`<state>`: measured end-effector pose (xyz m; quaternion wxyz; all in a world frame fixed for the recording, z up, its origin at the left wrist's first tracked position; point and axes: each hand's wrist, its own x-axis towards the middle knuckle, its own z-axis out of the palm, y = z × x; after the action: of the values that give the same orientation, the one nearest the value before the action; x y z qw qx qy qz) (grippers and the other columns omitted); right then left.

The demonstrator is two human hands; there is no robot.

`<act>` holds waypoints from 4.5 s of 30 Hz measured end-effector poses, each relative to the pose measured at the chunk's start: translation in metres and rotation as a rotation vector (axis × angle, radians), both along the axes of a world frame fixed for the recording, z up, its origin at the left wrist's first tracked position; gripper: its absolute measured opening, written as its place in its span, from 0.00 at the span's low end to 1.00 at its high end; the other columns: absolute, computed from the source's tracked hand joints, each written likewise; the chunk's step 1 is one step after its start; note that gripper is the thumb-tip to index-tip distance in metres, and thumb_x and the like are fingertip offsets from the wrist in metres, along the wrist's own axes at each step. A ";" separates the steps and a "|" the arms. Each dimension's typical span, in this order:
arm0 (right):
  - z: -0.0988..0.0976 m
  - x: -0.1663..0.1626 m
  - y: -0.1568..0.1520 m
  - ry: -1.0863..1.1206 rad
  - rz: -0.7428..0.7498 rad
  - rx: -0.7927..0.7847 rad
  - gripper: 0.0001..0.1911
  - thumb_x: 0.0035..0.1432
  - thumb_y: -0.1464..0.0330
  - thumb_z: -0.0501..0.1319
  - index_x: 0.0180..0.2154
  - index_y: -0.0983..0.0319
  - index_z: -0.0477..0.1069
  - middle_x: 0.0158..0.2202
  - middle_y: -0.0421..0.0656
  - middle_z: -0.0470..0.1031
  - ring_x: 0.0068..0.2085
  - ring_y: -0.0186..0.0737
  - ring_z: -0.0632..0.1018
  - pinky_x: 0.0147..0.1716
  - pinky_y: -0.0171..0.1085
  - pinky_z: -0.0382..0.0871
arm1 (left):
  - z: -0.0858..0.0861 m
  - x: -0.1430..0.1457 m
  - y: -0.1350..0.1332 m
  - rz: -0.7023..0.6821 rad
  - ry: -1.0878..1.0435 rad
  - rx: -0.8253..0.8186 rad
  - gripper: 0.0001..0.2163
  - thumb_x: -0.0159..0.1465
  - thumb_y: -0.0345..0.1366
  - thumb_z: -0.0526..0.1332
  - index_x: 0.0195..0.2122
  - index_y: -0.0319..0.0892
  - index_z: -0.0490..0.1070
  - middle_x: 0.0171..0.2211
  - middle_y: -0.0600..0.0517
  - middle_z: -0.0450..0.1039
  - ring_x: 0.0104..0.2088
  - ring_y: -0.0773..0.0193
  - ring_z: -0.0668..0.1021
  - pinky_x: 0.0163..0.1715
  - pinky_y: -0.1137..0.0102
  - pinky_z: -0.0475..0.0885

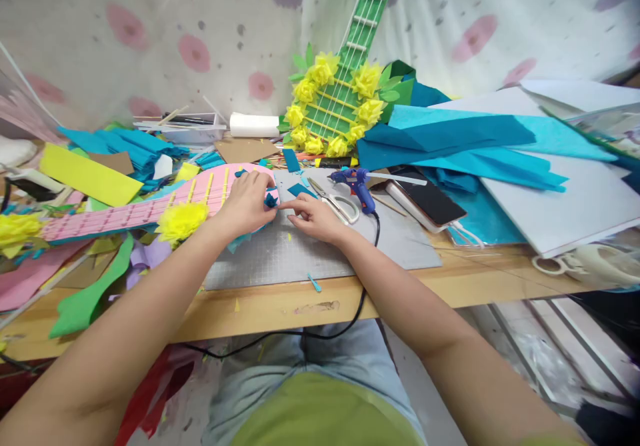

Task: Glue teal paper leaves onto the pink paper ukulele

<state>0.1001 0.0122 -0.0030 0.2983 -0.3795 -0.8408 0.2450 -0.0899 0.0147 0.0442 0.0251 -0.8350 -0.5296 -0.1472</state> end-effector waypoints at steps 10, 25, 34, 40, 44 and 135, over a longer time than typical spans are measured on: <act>0.002 -0.007 0.000 -0.157 -0.017 0.098 0.17 0.59 0.68 0.55 0.51 0.58 0.70 0.40 0.43 0.67 0.38 0.35 0.71 0.39 0.34 0.63 | 0.003 0.003 -0.001 0.007 0.108 0.031 0.15 0.55 0.34 0.58 0.44 0.40 0.64 0.45 0.42 0.69 0.48 0.49 0.69 0.46 0.58 0.63; 0.006 -0.005 -0.002 -0.159 -0.017 0.132 0.18 0.59 0.67 0.55 0.50 0.58 0.70 0.40 0.44 0.68 0.36 0.35 0.70 0.37 0.34 0.63 | 0.018 -0.001 -0.002 -0.022 -0.029 -0.099 0.18 0.51 0.33 0.60 0.44 0.39 0.64 0.45 0.44 0.69 0.47 0.51 0.70 0.46 0.60 0.66; 0.004 -0.005 -0.002 -0.114 -0.023 0.129 0.16 0.58 0.68 0.55 0.48 0.58 0.72 0.38 0.42 0.70 0.35 0.34 0.71 0.36 0.34 0.63 | 0.046 -0.027 0.012 0.185 -0.231 -0.075 0.12 0.52 0.32 0.57 0.38 0.42 0.69 0.41 0.48 0.72 0.44 0.56 0.73 0.46 0.63 0.67; 0.001 0.011 0.009 0.033 -0.198 0.093 0.08 0.56 0.68 0.55 0.37 0.61 0.71 0.31 0.41 0.71 0.30 0.33 0.69 0.33 0.34 0.61 | 0.027 -0.032 0.019 0.205 -0.215 -0.098 0.08 0.56 0.36 0.56 0.33 0.42 0.72 0.38 0.48 0.74 0.41 0.57 0.74 0.43 0.65 0.68; 0.007 0.020 0.014 0.061 -0.358 0.037 0.06 0.54 0.65 0.55 0.29 0.61 0.65 0.26 0.39 0.69 0.27 0.34 0.67 0.28 0.33 0.57 | 0.026 -0.019 0.031 0.217 -0.095 -0.126 0.10 0.57 0.40 0.57 0.29 0.42 0.74 0.34 0.47 0.73 0.39 0.56 0.74 0.42 0.65 0.68; -0.006 0.042 0.028 0.447 -0.066 -0.614 0.18 0.44 0.71 0.67 0.38 0.60 0.65 0.24 0.34 0.72 0.22 0.29 0.72 0.23 0.30 0.68 | -0.058 0.089 -0.025 0.366 -1.538 -0.502 0.14 0.49 0.28 0.62 0.33 0.43 0.57 0.25 0.55 0.71 0.27 0.62 0.78 0.17 0.73 0.72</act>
<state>0.1423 0.0403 -0.0091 0.3542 -0.4156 -0.6297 0.5525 -0.0010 -0.0101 -0.0138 -0.5075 -0.3827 -0.5436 -0.5482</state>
